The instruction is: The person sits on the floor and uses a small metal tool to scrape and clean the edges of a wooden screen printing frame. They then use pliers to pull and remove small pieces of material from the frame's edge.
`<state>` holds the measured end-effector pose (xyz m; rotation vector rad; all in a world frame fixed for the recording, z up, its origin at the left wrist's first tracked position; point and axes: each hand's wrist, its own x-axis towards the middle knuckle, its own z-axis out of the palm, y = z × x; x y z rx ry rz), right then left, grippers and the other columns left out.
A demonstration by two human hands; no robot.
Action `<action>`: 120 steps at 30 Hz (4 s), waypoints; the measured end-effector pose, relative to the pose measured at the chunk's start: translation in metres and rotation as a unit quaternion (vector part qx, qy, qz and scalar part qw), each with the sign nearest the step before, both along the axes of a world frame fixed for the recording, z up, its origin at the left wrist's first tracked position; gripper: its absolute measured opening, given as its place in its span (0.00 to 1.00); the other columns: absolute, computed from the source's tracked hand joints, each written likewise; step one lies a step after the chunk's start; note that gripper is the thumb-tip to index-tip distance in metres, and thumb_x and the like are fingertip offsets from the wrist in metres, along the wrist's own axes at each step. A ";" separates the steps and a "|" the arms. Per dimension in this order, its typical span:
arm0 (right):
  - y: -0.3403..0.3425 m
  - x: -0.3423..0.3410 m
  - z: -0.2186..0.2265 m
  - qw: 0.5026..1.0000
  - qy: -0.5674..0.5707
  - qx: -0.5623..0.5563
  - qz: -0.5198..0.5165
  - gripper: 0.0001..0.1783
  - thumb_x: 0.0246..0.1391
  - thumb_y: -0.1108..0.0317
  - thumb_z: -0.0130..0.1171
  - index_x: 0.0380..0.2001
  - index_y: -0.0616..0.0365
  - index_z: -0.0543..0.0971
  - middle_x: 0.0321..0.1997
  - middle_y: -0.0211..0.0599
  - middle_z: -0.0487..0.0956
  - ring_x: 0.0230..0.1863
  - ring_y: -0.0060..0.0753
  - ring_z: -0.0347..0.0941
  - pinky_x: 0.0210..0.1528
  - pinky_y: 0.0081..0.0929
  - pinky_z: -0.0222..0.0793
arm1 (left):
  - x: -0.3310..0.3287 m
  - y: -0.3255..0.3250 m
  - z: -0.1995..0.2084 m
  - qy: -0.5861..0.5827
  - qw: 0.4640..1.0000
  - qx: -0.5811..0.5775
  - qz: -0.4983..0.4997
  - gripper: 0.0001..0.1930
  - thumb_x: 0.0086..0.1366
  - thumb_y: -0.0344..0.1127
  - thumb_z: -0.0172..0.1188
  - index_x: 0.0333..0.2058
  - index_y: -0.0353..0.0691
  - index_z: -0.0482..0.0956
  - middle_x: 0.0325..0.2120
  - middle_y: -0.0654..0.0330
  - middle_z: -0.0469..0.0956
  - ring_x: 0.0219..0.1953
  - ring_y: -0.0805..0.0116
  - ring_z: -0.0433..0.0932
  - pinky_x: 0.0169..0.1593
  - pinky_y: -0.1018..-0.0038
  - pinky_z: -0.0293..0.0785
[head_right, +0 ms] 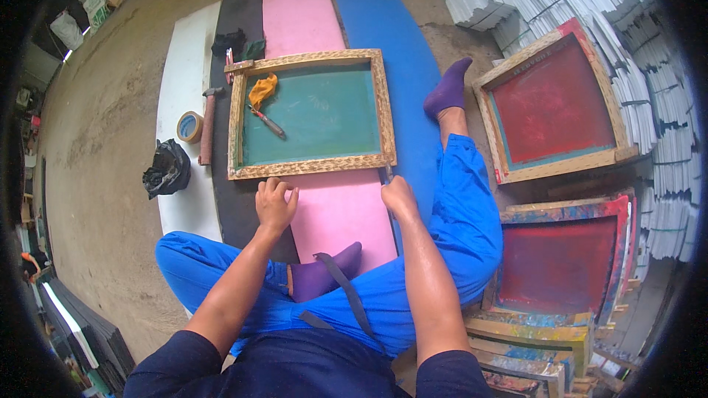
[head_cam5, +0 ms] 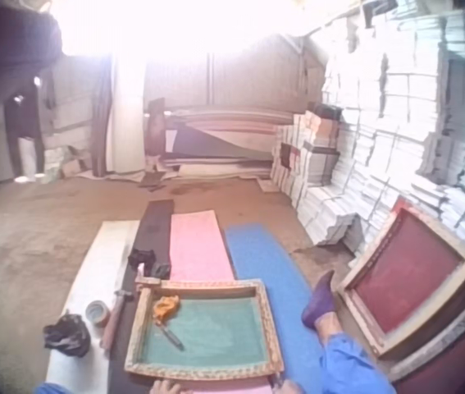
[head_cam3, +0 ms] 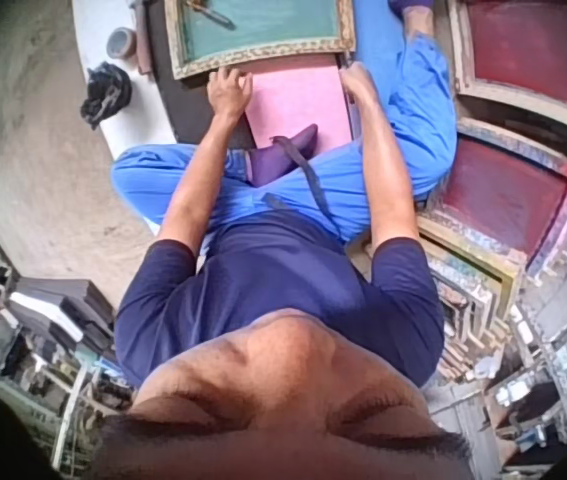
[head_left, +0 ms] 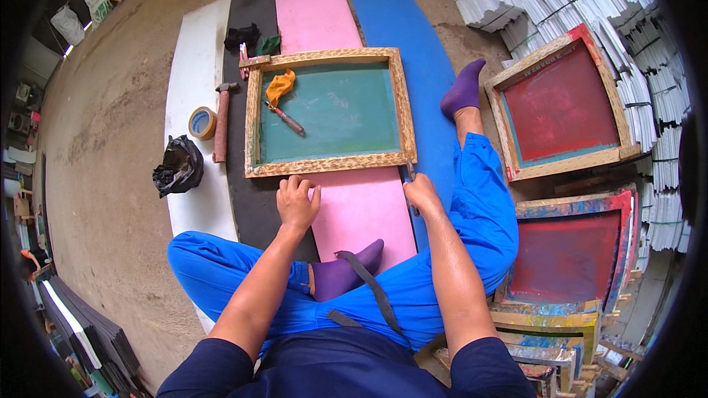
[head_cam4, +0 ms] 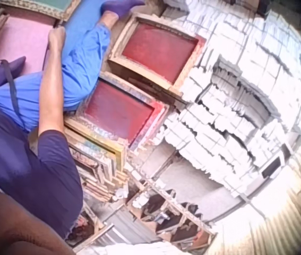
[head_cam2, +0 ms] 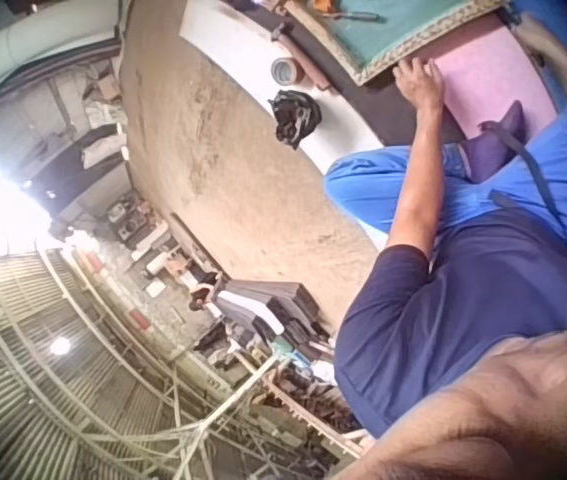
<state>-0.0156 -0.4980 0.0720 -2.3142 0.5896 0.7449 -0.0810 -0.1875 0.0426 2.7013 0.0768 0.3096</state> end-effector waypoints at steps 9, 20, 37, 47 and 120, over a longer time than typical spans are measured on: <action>0.002 -0.004 -0.010 0.993 -0.062 -0.100 0.024 0.17 0.57 0.64 0.55 0.40 0.68 0.83 0.37 0.62 0.84 0.41 0.63 0.83 0.44 0.55 0.77 | 0.025 -0.007 0.000 -0.053 0.997 0.033 -0.049 0.13 0.59 0.41 0.70 0.41 0.48 0.84 0.61 0.51 0.73 0.68 0.45 0.65 0.68 0.51 0.60; -0.005 -0.010 -0.036 0.995 -0.081 -0.040 -0.037 0.17 0.61 0.61 0.54 0.30 0.67 0.81 0.24 0.52 0.82 0.23 0.46 0.82 0.28 0.45 0.78 | 0.024 -0.006 -0.006 -0.041 0.997 0.026 -0.058 0.16 0.60 0.42 0.69 0.45 0.47 0.82 0.59 0.56 0.76 0.67 0.50 0.67 0.69 0.51 0.58; -0.004 -0.009 -0.023 0.933 0.041 0.292 -0.206 0.11 0.63 0.65 0.58 0.31 0.60 0.73 0.19 0.35 0.74 0.15 0.30 0.70 0.15 0.32 0.69 | 0.023 -0.001 -0.005 -0.032 0.998 0.002 -0.051 0.14 0.59 0.40 0.69 0.44 0.49 0.82 0.59 0.58 0.76 0.68 0.52 0.67 0.70 0.53 0.59; -0.015 -0.015 -0.050 0.833 0.081 0.467 -0.287 0.10 0.65 0.61 0.57 0.31 0.53 0.73 0.20 0.38 0.77 0.17 0.35 0.75 0.18 0.34 0.72 | 0.024 -0.005 -0.005 -0.011 0.999 -0.007 -0.044 0.15 0.60 0.41 0.69 0.45 0.49 0.82 0.60 0.58 0.76 0.69 0.52 0.66 0.71 0.53 0.58; -0.016 0.009 -0.009 0.999 -0.028 0.017 0.014 0.18 0.64 0.65 0.58 0.48 0.72 0.75 0.27 0.46 0.81 0.24 0.39 0.79 0.25 0.43 0.72 | 0.018 -0.010 -0.003 -0.024 0.995 -0.002 -0.094 0.12 0.57 0.40 0.72 0.38 0.44 0.86 0.61 0.53 0.73 0.68 0.46 0.65 0.69 0.51 0.61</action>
